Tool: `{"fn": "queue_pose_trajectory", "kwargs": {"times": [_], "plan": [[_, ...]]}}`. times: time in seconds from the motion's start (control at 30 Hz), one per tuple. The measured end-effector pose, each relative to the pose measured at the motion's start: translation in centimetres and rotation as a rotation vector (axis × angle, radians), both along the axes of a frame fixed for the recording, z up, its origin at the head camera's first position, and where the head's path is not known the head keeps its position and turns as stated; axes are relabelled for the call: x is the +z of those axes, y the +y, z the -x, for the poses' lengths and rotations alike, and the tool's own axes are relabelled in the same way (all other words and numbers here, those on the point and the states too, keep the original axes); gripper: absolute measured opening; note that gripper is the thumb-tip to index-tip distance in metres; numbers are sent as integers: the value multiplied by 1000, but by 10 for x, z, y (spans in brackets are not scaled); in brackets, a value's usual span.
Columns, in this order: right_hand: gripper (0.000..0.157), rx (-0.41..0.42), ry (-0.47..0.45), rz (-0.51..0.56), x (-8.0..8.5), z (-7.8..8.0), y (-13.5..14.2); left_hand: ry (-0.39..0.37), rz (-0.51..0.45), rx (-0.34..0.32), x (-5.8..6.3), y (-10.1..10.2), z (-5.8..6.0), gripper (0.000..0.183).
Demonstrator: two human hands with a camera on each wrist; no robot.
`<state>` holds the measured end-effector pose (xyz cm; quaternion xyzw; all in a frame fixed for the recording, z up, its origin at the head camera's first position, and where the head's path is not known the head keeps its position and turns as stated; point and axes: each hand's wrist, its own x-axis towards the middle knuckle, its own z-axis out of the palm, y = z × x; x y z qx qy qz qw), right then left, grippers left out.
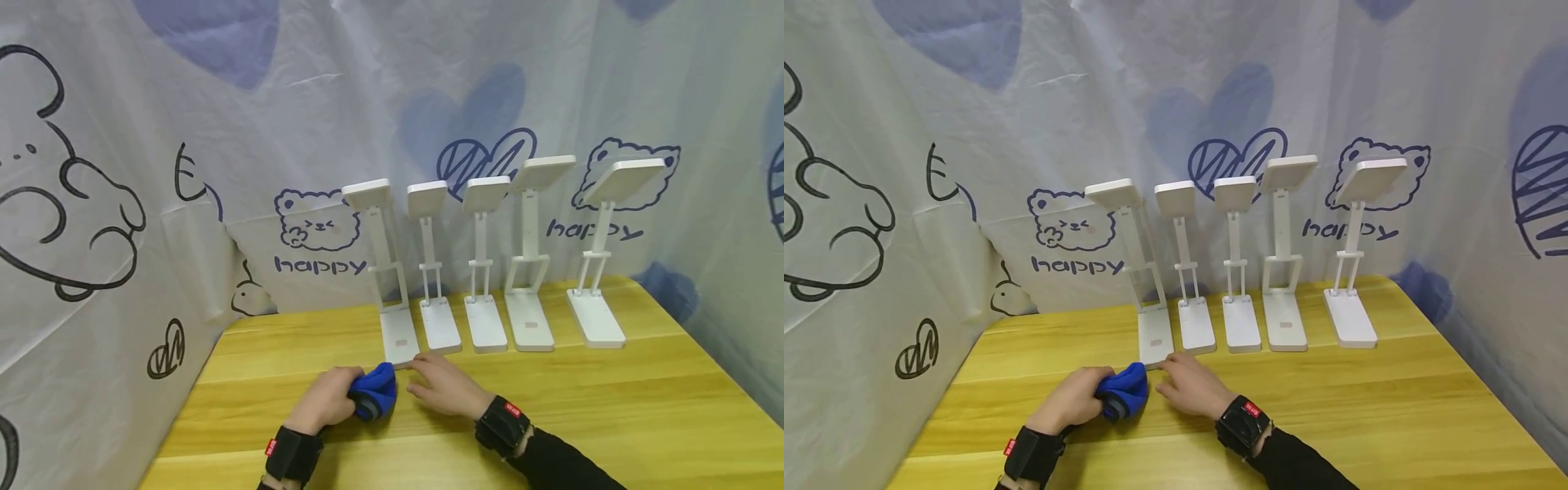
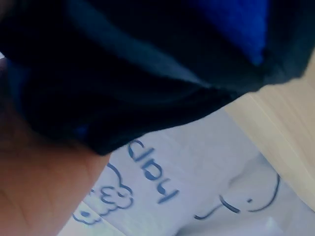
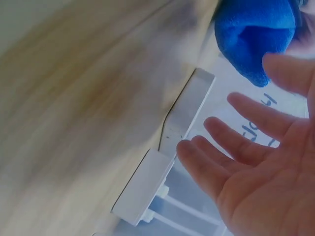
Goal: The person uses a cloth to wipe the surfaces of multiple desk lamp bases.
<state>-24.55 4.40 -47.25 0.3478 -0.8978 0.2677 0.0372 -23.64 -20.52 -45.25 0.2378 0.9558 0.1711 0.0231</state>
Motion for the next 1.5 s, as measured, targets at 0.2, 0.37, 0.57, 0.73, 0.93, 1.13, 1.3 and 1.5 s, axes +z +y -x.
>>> {"fn": "queue_pose_trajectory", "kwargs": {"times": [0.2,0.37,0.57,0.73,0.93,1.13,1.3,1.5], "plan": [[41,12,22,-29,-3,6,-12,52,-1,63,-3,-18,5,31],[35,3,78,-63,-6,13,-25,37,-14,89,-3,-27,7,32],[39,-21,147,-132,-5,21,-38,20,-14,112,-3,-32,8,33],[43,-57,121,-169,-6,27,-46,14,-12,118,-4,-33,8,33],[46,-104,44,-212,-7,37,-53,22,-12,117,-3,-33,8,34],[47,-132,-17,-228,-11,42,-55,9,-8,123,-4,-32,9,34],[43,-137,-12,-209,-13,45,-55,-5,-11,132,-4,-32,11,37],[41,-133,1,-222,-15,45,-55,-16,-32,135,-5,-35,11,37]]}}
